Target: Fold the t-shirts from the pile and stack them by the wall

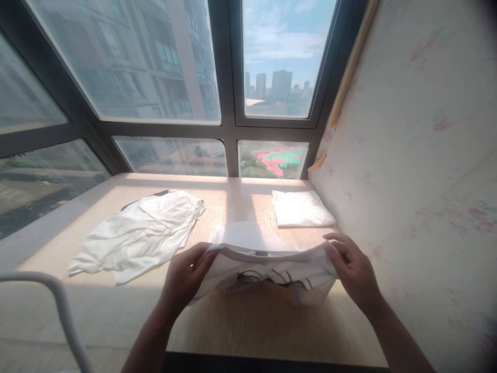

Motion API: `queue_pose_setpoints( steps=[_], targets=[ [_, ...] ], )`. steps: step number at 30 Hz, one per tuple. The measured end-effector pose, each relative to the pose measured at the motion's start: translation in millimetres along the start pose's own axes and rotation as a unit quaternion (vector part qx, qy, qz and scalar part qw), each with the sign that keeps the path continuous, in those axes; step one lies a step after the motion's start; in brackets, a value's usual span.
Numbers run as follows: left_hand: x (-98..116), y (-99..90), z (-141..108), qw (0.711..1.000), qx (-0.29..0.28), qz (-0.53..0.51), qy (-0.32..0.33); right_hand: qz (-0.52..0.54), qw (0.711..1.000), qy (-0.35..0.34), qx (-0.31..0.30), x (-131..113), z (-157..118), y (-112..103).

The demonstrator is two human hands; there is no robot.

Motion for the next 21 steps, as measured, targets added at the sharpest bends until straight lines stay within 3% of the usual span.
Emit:
queue_pose_setpoints(
  steps=[3,5,9,12,14,16,21],
  targets=[
    [12,-10.8,10,0.998,-0.044,0.026,0.025,0.034,0.999,-0.016,0.023,-22,4,-24],
    [13,-7.5,18,0.994,-0.086,0.054,0.049,0.045,0.999,-0.005,-0.014,-23,9,-22],
    [-7,15.4,26,0.983,-0.139,0.103,0.065,0.019,0.972,0.049,-0.228,6,6,26],
    [-29,34.9,21,0.979,-0.165,0.107,0.05,-0.017,0.917,0.057,-0.394,30,-21,59],
    [-37,41.3,15,0.98,-0.174,0.089,0.044,-0.014,0.883,0.07,-0.463,44,-41,68],
    [-40,41.3,10,0.982,-0.174,0.062,0.042,-0.005,0.876,0.078,-0.476,53,-52,67],
    [-39,30.0,9,0.989,-0.143,-0.008,0.041,-0.001,0.907,0.02,-0.422,46,-61,64]
  ],
)
Point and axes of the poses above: each hand's wrist, its own z-axis towards the middle knuckle, its own y-axis out of the palm, x = y × z, the point moved 10 cm from there along z, towards the middle knuckle, and after that the axes turned 1 degree about z, right-handed, at the moved point
